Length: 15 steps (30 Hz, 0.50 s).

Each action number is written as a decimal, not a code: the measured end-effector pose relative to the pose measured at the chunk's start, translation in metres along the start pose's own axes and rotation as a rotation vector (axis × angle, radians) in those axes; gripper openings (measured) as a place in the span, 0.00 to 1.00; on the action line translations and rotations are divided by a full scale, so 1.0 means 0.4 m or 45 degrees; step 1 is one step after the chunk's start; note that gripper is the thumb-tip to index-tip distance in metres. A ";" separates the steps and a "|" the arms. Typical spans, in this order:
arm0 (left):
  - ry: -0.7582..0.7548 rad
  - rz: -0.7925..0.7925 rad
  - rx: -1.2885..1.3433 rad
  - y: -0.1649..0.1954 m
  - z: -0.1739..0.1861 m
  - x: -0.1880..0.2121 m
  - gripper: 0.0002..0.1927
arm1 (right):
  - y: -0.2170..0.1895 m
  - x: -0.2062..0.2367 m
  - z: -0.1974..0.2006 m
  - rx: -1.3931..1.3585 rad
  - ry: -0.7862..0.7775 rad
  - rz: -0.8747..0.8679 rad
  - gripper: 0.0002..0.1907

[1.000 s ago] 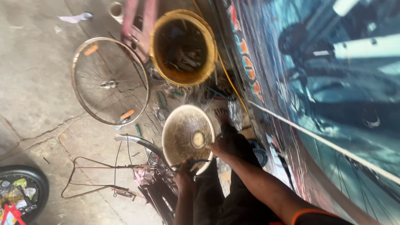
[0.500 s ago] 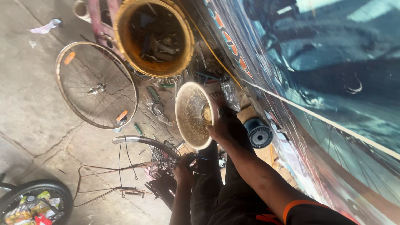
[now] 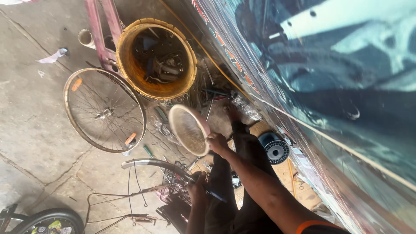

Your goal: The person applies lubricant to the bicycle chain and crankset, then uses a hammer and metal rod to strike the crank arm and pedal area. The person works on the bicycle while sitting on the floor in a workshop environment.

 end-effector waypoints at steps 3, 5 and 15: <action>0.050 0.016 -0.029 0.013 -0.014 -0.009 0.16 | 0.095 -0.011 -0.031 -0.348 -0.222 -0.449 0.13; 0.092 0.012 -0.067 0.024 -0.021 -0.018 0.15 | -0.038 -0.021 0.009 0.428 -0.117 0.441 0.17; 0.520 -0.120 -0.064 0.333 -0.043 -0.197 0.17 | 0.104 -0.358 0.208 0.100 -0.041 -0.447 0.18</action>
Point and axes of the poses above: each hand's wrist, its own x-axis away from the middle knuckle, its own z-axis out of the back of the hand, y = z × x, the point moved 9 cm from there along -x, towards the middle knuckle, and after that the axes turned 5 degrees about -y, right-handed, at the moved point
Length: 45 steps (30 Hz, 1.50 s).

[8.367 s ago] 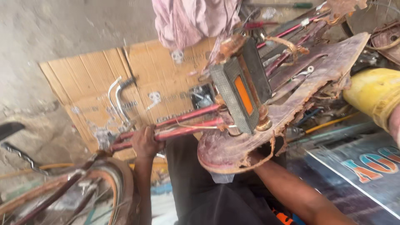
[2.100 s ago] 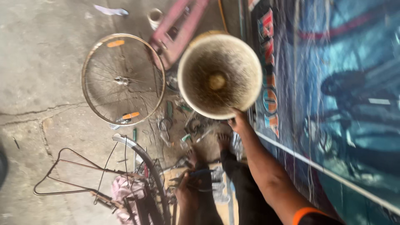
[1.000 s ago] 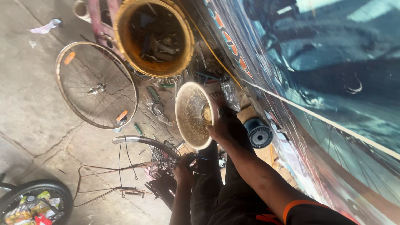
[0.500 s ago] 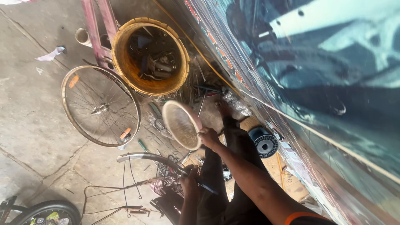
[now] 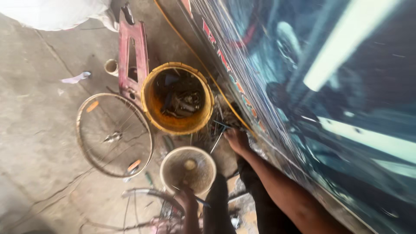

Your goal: The person applies lubricant to the bicycle chain and crankset, then uses a hammer and metal rod to strike the crank arm and pedal area. The person works on the bicycle while sitting on the floor in a workshop environment.

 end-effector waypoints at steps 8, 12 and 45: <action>0.290 -0.129 -0.137 0.416 -0.165 -0.265 0.14 | -0.615 -0.257 0.080 0.584 0.312 0.897 0.27; 0.698 -0.790 -0.437 0.529 -0.161 -0.284 0.16 | -0.836 -0.337 -0.024 0.833 0.290 1.260 0.41; -0.226 -1.138 -0.915 0.385 -0.469 -0.398 0.19 | 0.071 -0.271 -0.043 -0.796 0.621 0.638 0.21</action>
Point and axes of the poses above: each hand's wrist, its own x-axis away from the middle knuckle, its own z-axis out of the back of the hand, y = z × x, the point moved 9 cm from there along -x, towards the middle knuckle, and after that the axes turned 5 degrees about -y, right-handed, at the moved point
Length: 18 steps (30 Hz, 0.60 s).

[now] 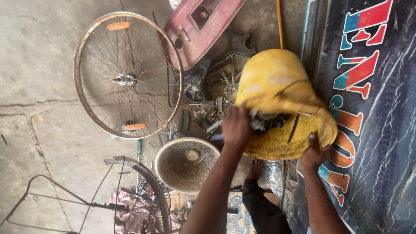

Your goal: The person applies lubricant to the bicycle chain and crankset, then uses a hammer and metal rod to strike the crank arm and pedal area. The person works on the bicycle while sitting on the floor in a workshop environment.

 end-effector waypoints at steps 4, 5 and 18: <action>0.101 -0.001 0.000 0.104 0.106 -0.186 0.12 | -0.050 -0.135 -0.039 0.305 0.066 -0.110 0.22; 0.247 -0.079 0.010 0.130 0.155 -0.217 0.14 | -0.078 -0.186 -0.068 0.376 -0.009 -0.030 0.23; 0.733 -0.219 0.433 0.123 0.296 -0.350 0.10 | -0.161 -0.634 -0.248 1.162 -0.279 -0.122 0.22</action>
Point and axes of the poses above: each hand's wrist, its own x-axis away from the middle knuckle, its own z-axis out of the back of the hand, y = z × x, the point moved 9 cm from there along -x, towards the middle knuckle, and after that the axes turned 5 degrees about -y, right-handed, at the moved point
